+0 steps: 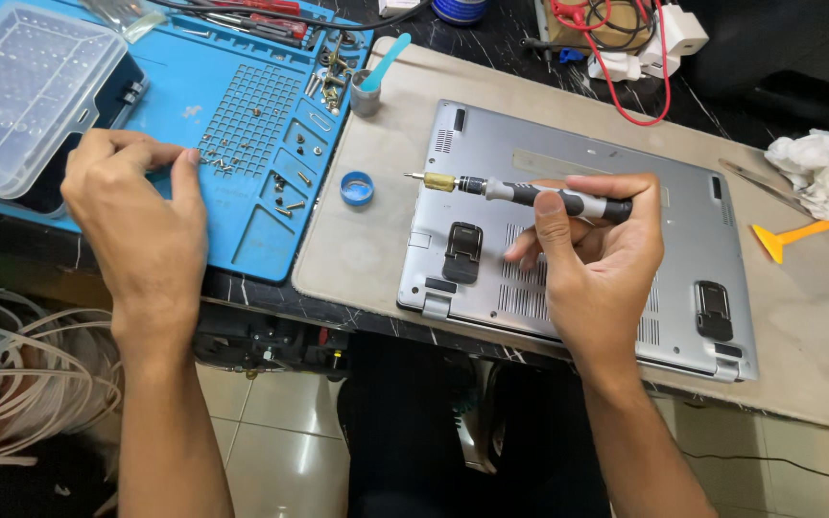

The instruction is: The person uses a screwdriver to remove multiple screws from the bottom casing of a laptop. The screws are placed into a blue parts organizer tray. The person systematically works around the laptop base, removing screws from various locations.

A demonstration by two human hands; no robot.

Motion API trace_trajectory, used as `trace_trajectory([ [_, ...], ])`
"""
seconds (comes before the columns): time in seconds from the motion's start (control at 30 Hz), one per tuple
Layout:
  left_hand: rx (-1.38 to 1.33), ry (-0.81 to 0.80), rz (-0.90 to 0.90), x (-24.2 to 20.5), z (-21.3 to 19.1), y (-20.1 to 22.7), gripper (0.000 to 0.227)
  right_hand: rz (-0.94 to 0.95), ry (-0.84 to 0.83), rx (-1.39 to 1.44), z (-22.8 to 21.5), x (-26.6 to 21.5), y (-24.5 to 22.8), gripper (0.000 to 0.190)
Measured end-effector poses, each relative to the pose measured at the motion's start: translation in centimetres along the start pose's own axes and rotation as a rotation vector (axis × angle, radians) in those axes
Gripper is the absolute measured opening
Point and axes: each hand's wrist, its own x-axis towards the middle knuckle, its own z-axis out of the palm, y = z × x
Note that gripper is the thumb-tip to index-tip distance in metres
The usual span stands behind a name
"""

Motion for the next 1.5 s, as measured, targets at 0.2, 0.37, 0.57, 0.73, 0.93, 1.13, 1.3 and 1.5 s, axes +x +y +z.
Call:
trace_trajectory([
  [0.2, -0.069, 0.137, -0.025, -0.5, -0.8, 1.4, 0.015, 0.018, 0.016, 0.045, -1.0, 0.2, 0.7, 0.030],
  [0.37, -0.275, 0.244, -0.157, -2.4, -3.5, 8.4, 0.012, 0.072, 0.022, 0.090, -2.0, -0.3, 0.5, 0.033],
  [0.57, -0.905, 0.045, -0.539, -3.8, -5.2, 17.9, 0.013, 0.043, 0.015, 0.200, -3.6, -1.9, 1.2, 0.037],
  [0.73, -1.333, -0.078, -0.682, -5.5, -2.5, 20.6, 0.022, -0.058, -0.010, 0.419, -4.5, -1.9, 4.0, 0.031],
  [0.93, -1.529, -0.120, -0.757, -6.2, -1.3, 21.3, 0.038, -0.071, -0.023, 0.474, -4.7, -2.8, 3.9, 0.034],
  [1.13, -1.671, -0.095, -0.861, -7.3, 0.6, 21.1, 0.029, -0.141, -0.066, 0.460, -4.7, -3.0, 4.0, 0.034],
  [1.3, -1.864, -0.094, -0.958, -7.4, 1.1, 20.7, 0.023, -0.175, -0.052, 0.451, -4.6, -3.2, 3.7, 0.035],
  [1.5, -1.869, -0.070, -0.982, -7.7, 1.5, 20.7, 0.023, -0.183, -0.087, 0.439, -4.7, -3.4, 3.8, 0.037],
])
